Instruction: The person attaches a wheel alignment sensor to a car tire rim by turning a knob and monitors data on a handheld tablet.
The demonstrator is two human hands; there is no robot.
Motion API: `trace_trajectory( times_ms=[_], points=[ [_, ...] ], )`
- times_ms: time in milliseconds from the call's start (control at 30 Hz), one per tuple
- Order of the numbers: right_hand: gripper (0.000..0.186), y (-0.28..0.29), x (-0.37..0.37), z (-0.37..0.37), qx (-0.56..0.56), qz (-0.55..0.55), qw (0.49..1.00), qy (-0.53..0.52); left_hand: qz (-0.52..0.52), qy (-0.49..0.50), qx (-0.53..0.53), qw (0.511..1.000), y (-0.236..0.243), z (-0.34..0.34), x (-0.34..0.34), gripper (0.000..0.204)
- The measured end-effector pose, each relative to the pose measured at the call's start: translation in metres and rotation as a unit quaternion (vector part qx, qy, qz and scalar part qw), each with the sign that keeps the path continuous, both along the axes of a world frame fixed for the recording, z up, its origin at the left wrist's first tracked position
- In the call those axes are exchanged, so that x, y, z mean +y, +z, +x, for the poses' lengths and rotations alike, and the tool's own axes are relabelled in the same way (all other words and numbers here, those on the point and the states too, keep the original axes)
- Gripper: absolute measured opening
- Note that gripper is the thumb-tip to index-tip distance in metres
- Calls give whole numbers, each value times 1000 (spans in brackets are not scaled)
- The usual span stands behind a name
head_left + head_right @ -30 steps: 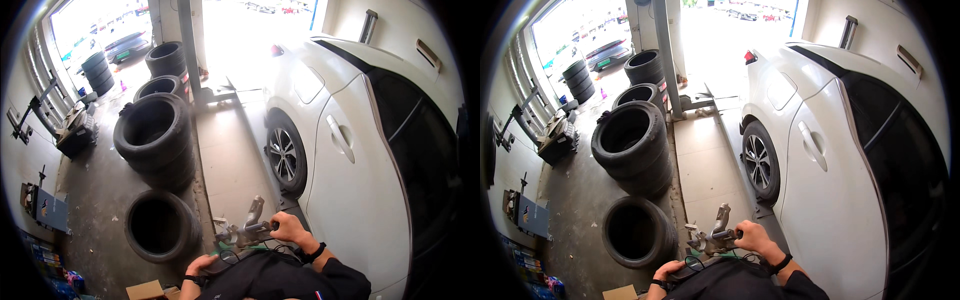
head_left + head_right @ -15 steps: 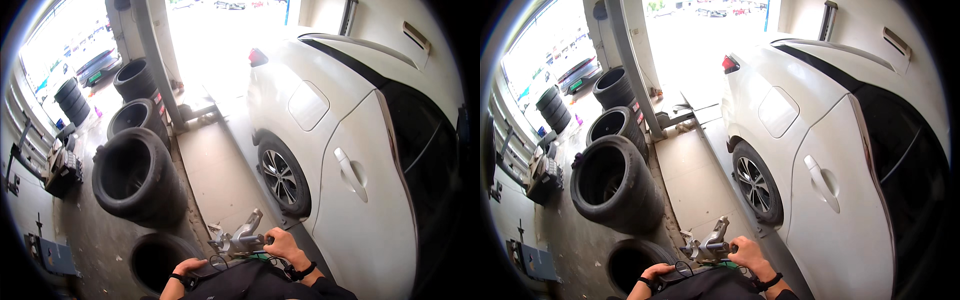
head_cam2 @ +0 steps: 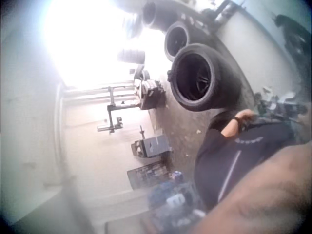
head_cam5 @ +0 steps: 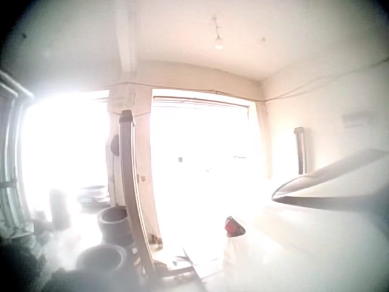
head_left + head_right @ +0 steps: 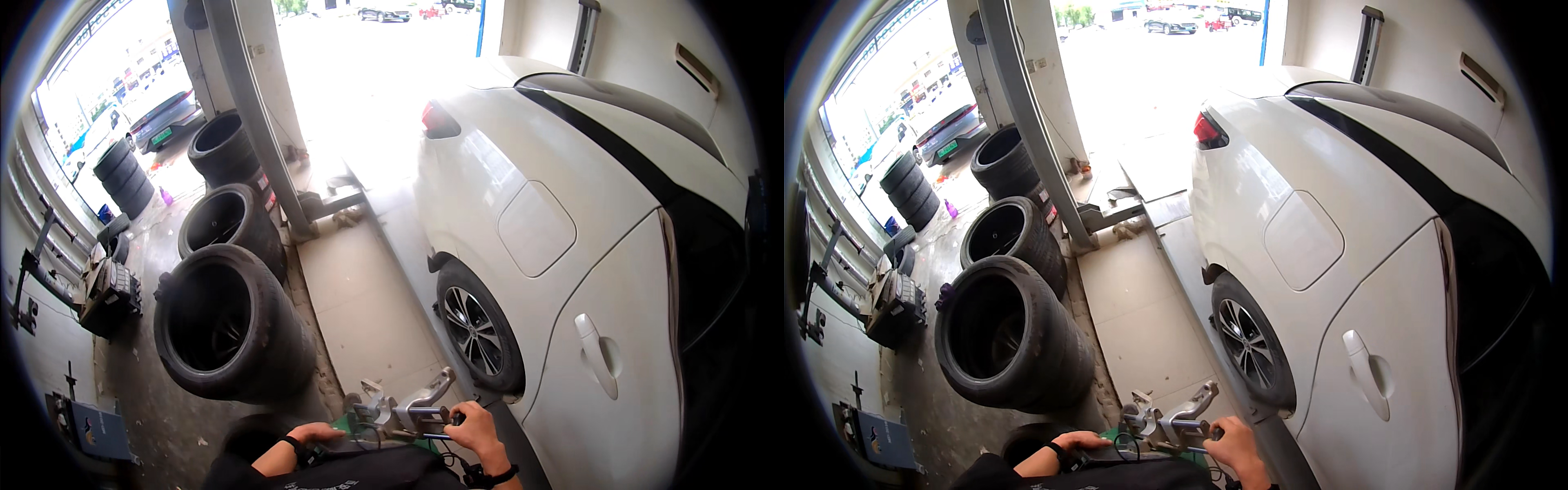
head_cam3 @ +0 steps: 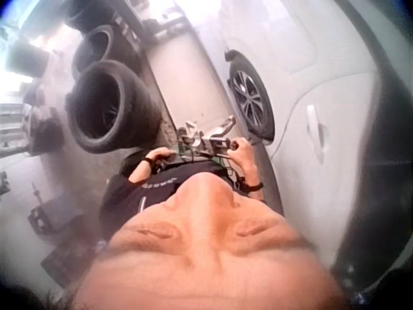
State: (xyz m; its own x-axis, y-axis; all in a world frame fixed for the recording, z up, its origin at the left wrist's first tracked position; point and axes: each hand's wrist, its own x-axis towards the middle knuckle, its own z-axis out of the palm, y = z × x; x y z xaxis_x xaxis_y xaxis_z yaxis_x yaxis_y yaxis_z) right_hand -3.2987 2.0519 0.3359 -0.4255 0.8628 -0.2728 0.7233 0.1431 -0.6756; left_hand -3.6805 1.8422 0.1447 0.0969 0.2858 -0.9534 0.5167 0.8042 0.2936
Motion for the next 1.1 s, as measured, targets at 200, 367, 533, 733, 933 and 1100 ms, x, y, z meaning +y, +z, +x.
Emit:
trace_trajectory(
  times_ms=[200,367,533,733,933,1100],
  points=[
    [25,-2,-6,-23,-20,4,994,-105,-29,-70,-31,997,-16,-34,67,79],
    [24,11,-7,-70,-27,24,987,-159,-16,-150,-32,988,-33,-91,104,83],
    [24,9,-20,-118,-55,56,973,-217,-16,-206,-68,976,-29,-131,159,85],
    [25,10,-20,-172,-57,26,970,-236,24,-254,-75,964,-50,-182,177,83],
    [22,4,-15,-205,-89,-21,956,-280,22,-245,-93,965,-61,-210,187,83],
    [21,12,-2,-227,-85,-23,947,-309,63,-267,-94,957,-44,-225,200,82]
  ],
)
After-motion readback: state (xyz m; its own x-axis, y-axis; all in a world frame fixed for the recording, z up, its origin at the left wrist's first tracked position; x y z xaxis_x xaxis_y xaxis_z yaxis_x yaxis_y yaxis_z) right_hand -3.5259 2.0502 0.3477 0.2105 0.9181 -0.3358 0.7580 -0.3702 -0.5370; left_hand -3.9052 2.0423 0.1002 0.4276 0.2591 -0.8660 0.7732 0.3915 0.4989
